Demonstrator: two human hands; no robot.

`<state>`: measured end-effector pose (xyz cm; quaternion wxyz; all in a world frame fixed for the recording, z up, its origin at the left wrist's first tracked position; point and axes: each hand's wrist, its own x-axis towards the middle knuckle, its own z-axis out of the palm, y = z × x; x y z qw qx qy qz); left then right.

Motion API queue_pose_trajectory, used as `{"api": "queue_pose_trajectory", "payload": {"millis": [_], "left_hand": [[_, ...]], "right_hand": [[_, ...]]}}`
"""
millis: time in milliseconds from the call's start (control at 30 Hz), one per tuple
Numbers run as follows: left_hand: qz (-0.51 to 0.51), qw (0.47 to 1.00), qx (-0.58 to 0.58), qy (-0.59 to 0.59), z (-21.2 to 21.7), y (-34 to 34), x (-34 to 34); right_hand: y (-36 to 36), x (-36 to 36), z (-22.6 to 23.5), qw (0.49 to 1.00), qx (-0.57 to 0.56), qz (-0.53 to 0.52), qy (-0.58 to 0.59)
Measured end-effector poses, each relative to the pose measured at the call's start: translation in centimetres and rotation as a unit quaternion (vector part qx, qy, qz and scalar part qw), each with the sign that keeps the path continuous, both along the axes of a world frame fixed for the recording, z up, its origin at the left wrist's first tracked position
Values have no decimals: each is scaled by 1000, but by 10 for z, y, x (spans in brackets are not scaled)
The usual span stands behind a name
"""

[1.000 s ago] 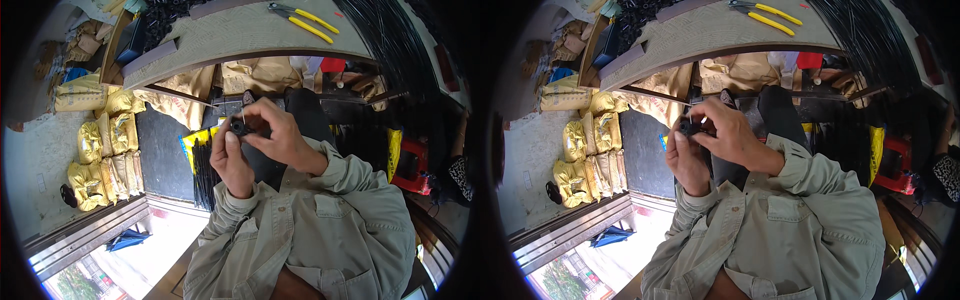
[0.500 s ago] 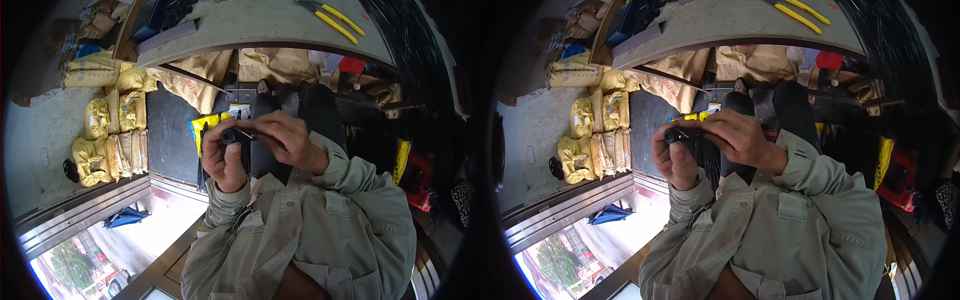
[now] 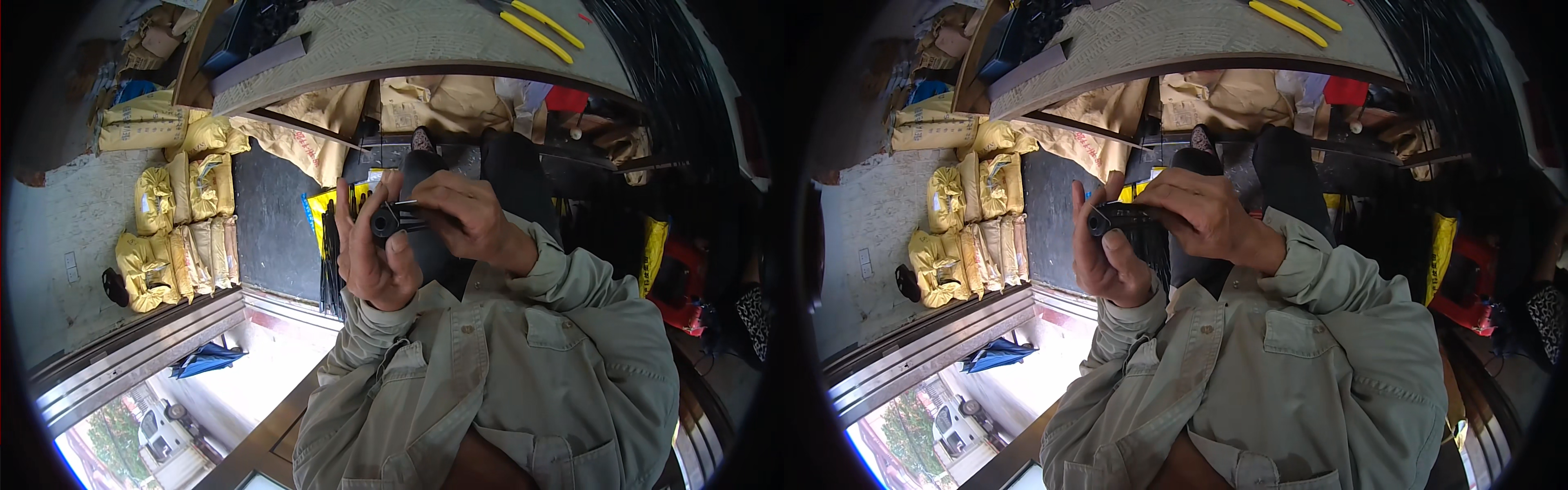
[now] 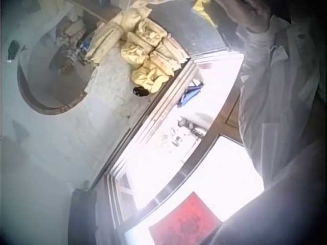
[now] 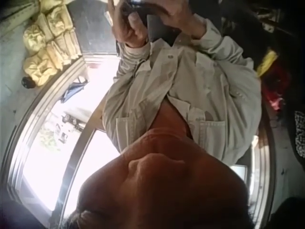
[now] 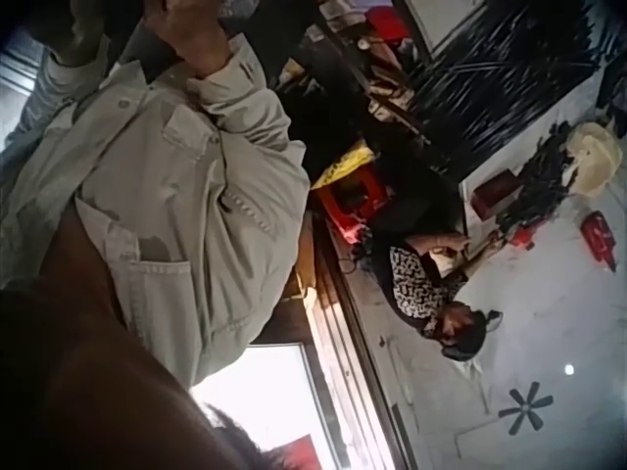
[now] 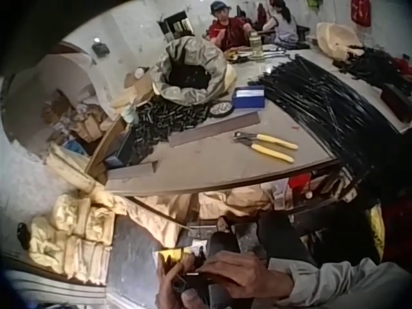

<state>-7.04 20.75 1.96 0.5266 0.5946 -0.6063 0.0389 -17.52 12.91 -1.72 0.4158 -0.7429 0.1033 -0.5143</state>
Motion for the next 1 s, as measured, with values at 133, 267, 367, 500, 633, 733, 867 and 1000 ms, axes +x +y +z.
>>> {"api": "queue_pose_trajectory", "payload": {"millis": [133, 267, 367, 500, 633, 733, 867, 1000], "left_hand": [[-16, 1000, -11, 14, -3, 2, 1], [-68, 991, -24, 117, -9, 3, 1], [-99, 980, -24, 172, -9, 3, 3], [-178, 962, 4, 208, -11, -3, 16], [-279, 934, 33, 222, -13, -11, 25], [-275, 941, 37, 192, -10, -12, 22], [-275, 864, -31, 420, -14, -14, 0], [-260, 855, 29, 447, -23, -7, 0]], "right_hand": [[3, -3, 0, 999, -34, -21, 11], [1, -1, -8, 999, -34, -3, -16], [0, -1, -9, 1000, -27, 6, -14], [0, -5, -12, 1000, -13, 19, -6], [-7, -11, -11, 997, 2, 78, 16], [-38, -22, 4, 976, 16, 198, 90], [-135, -55, 15, 870, -187, -326, 320], [-182, -59, 5, 766, -277, -409, 412]]}}
